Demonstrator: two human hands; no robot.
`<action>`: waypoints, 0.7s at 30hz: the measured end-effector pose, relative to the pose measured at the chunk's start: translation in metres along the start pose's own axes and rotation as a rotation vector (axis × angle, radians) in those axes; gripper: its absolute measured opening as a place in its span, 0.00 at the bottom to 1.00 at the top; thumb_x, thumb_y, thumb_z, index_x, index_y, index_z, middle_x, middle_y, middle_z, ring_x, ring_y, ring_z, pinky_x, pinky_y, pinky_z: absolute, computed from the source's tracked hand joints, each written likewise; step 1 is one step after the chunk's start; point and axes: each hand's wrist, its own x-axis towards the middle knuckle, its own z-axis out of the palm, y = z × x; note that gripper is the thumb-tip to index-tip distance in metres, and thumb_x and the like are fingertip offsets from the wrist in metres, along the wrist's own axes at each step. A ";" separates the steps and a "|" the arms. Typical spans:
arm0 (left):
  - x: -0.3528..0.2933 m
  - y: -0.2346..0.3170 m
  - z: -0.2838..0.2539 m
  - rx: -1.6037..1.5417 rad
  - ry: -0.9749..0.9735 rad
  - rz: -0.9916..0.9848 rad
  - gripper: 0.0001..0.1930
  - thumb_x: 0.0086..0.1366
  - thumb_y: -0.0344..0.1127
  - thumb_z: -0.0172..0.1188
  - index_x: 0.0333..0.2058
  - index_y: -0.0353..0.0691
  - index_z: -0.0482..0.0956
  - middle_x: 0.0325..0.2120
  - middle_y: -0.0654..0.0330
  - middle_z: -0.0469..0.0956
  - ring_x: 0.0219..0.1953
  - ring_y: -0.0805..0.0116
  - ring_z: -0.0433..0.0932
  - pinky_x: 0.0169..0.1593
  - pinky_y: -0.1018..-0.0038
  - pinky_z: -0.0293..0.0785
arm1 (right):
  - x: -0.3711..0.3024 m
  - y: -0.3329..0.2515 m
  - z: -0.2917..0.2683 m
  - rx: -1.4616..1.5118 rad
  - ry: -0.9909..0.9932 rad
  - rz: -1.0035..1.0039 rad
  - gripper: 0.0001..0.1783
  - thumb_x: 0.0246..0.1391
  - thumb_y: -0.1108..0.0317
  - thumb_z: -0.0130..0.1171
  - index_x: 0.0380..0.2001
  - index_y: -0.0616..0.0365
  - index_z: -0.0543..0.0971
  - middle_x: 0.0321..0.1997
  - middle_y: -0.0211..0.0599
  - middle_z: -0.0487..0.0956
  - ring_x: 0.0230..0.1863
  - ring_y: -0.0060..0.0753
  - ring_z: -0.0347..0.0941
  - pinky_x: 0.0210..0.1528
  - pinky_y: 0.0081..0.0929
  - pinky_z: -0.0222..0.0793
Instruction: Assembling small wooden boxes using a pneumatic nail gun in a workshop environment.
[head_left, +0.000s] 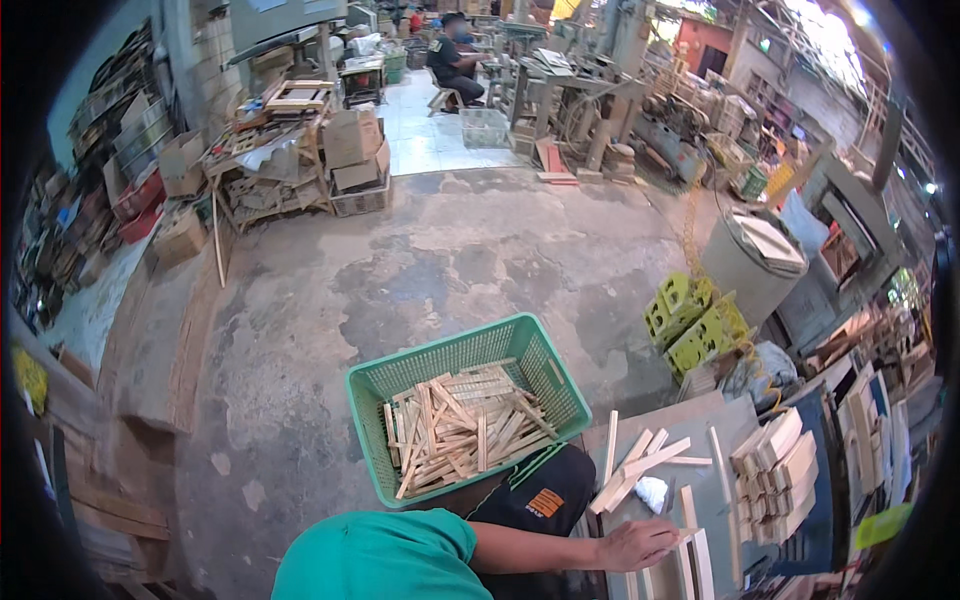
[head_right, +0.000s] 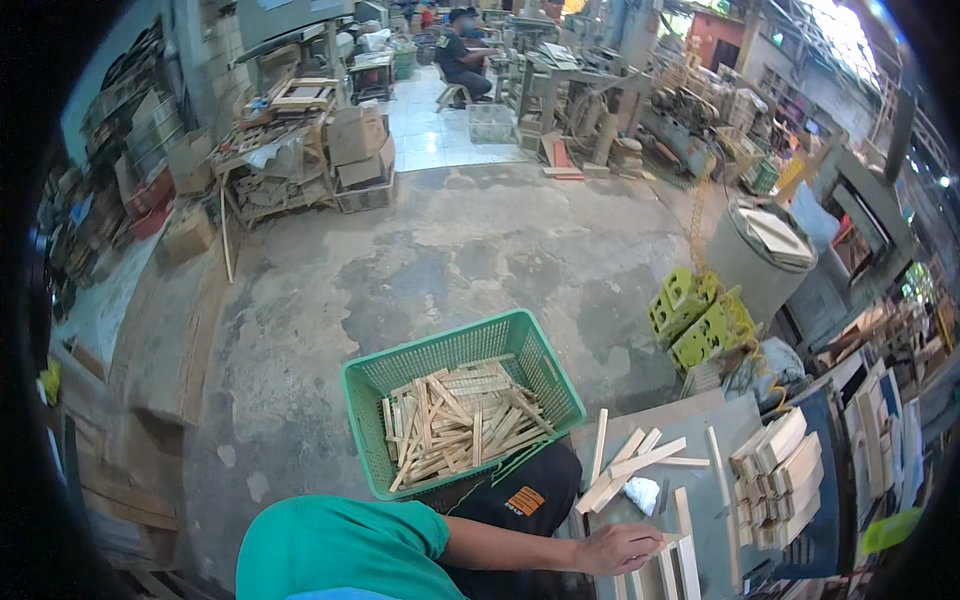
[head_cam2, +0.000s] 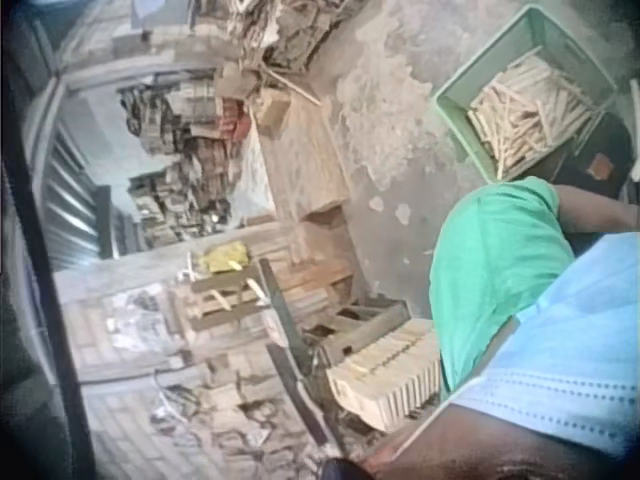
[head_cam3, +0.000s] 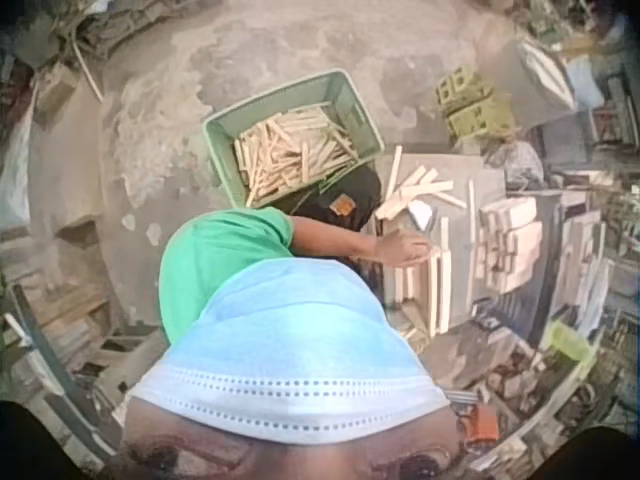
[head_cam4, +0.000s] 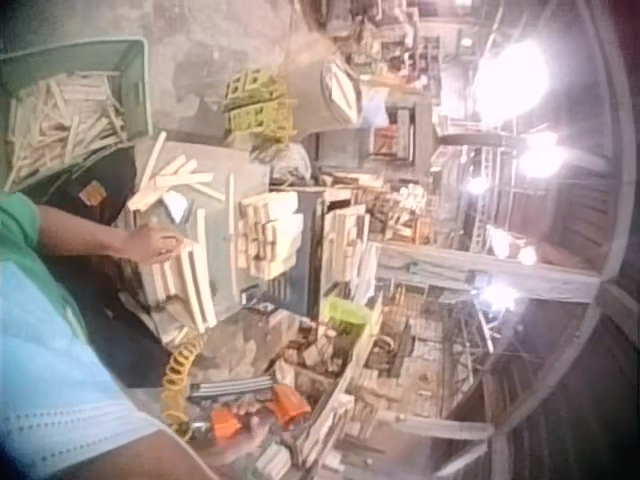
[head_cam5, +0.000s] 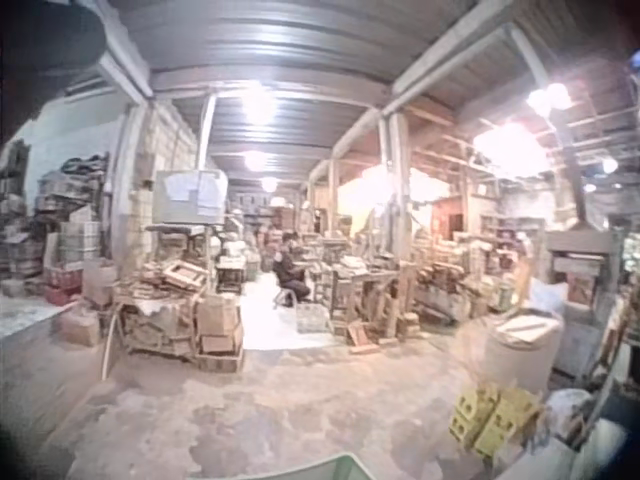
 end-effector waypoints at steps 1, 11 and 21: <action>0.000 -0.001 0.001 -0.021 -0.021 -0.025 0.09 0.62 0.25 0.59 0.41 0.33 0.74 0.44 0.50 0.76 0.45 0.50 0.79 0.46 0.62 0.78 | 0.000 0.002 0.010 0.005 -0.050 -0.018 0.22 0.64 0.52 0.56 0.53 0.54 0.71 0.38 0.31 0.76 0.34 0.29 0.72 0.34 0.34 0.73; -0.004 -0.020 0.012 0.101 0.026 0.048 0.12 0.62 0.29 0.59 0.43 0.32 0.75 0.43 0.46 0.76 0.47 0.45 0.78 0.52 0.59 0.77 | -0.075 0.041 0.099 -0.047 -0.217 0.008 0.14 0.66 0.55 0.54 0.37 0.54 0.70 0.26 0.28 0.70 0.22 0.22 0.69 0.25 0.27 0.69; 0.023 -0.011 -0.012 0.049 -0.016 0.050 0.14 0.53 0.23 0.64 0.41 0.36 0.78 0.38 0.49 0.78 0.40 0.48 0.80 0.42 0.60 0.79 | -0.127 0.077 0.189 -0.011 0.022 0.316 0.15 0.64 0.61 0.58 0.30 0.61 0.70 0.21 0.33 0.73 0.18 0.26 0.73 0.25 0.27 0.76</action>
